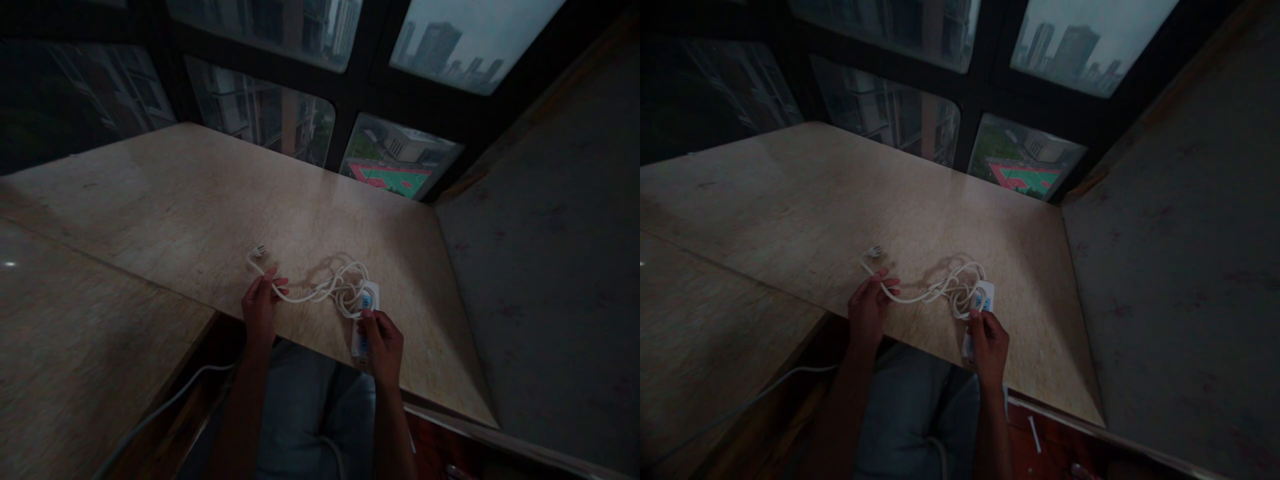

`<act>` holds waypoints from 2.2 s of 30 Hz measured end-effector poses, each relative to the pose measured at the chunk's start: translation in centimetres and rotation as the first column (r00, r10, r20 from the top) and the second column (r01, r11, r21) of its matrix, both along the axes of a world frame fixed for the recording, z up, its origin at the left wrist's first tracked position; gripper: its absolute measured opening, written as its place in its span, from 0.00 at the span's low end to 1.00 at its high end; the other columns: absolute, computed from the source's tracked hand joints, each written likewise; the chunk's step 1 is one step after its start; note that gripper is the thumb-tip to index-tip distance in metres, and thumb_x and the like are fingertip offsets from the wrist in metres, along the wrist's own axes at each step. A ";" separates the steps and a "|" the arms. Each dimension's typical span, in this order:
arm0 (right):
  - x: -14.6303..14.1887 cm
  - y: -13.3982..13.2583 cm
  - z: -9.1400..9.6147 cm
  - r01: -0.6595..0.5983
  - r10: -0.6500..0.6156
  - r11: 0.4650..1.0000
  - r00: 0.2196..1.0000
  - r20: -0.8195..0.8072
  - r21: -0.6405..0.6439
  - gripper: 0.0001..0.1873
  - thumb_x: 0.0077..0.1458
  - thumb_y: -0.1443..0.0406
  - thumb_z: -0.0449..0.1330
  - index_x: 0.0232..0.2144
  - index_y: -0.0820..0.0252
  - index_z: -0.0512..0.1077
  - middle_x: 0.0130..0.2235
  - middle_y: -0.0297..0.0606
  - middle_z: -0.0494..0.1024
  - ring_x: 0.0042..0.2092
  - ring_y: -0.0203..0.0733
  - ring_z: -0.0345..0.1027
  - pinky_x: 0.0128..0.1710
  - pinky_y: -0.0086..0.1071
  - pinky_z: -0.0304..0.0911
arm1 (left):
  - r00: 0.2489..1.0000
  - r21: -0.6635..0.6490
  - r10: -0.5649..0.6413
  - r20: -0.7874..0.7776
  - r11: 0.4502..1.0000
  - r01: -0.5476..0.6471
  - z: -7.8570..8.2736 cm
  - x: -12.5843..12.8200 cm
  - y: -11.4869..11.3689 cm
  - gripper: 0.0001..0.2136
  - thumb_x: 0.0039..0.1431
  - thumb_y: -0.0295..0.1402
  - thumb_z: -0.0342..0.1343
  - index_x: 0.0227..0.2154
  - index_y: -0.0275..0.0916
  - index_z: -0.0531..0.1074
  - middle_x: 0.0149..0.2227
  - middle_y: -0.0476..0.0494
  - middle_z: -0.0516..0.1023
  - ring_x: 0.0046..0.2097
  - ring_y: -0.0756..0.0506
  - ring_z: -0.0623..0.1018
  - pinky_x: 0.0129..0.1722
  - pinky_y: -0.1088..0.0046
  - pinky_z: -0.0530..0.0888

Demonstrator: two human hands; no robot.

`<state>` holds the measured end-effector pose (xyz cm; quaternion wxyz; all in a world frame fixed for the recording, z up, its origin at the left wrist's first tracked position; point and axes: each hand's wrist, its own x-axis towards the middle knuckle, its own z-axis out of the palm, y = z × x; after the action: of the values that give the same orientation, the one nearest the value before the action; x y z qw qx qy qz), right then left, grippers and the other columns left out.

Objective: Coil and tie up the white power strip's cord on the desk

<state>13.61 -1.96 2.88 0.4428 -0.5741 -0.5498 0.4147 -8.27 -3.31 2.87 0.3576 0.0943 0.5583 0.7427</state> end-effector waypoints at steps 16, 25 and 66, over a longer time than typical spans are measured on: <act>0.0 0.1 -0.1 0.006 -0.006 1.000 1.000 -0.003 0.002 0.21 0.55 0.49 0.58 0.26 0.62 0.71 0.23 0.32 0.70 0.26 0.35 0.62 0.25 0.26 0.56 | 0.730 -0.611 -0.588 -0.348 0.733 0.299 1.1 -0.3 -1.4 0.23 0.53 0.54 0.50 0.24 0.36 0.69 0.17 0.46 0.71 0.20 0.46 0.73 0.23 0.72 0.66; -0.1 0.0 0.1 0.013 -0.013 1.000 1.000 -0.018 0.004 0.21 0.55 0.49 0.59 0.25 0.62 0.71 0.23 0.32 0.70 0.25 0.35 0.61 0.24 0.26 0.56 | 0.507 -0.727 -0.832 -0.224 0.489 0.482 2.7 -0.1 -3.1 0.32 0.57 0.62 0.38 0.14 0.39 0.63 0.11 0.46 0.66 0.14 0.47 0.69 0.19 0.73 0.63; -6.1 10.7 7.5 -0.798 0.403 0.594 0.410 0.818 0.107 0.14 0.56 0.72 0.56 0.40 0.55 0.78 0.44 0.43 0.76 0.47 0.45 0.68 0.47 0.37 0.60 | 0.622 -0.280 -0.567 -0.541 0.818 0.503 -1.1 2.6 0.3 0.13 0.54 0.39 0.57 0.41 0.45 0.80 0.28 0.43 0.81 0.33 0.41 0.80 0.35 0.66 0.74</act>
<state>7.46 8.71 10.42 0.1274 -0.3061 -0.9337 0.1348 -5.66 -2.98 1.82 0.3700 0.4685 0.6248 0.5032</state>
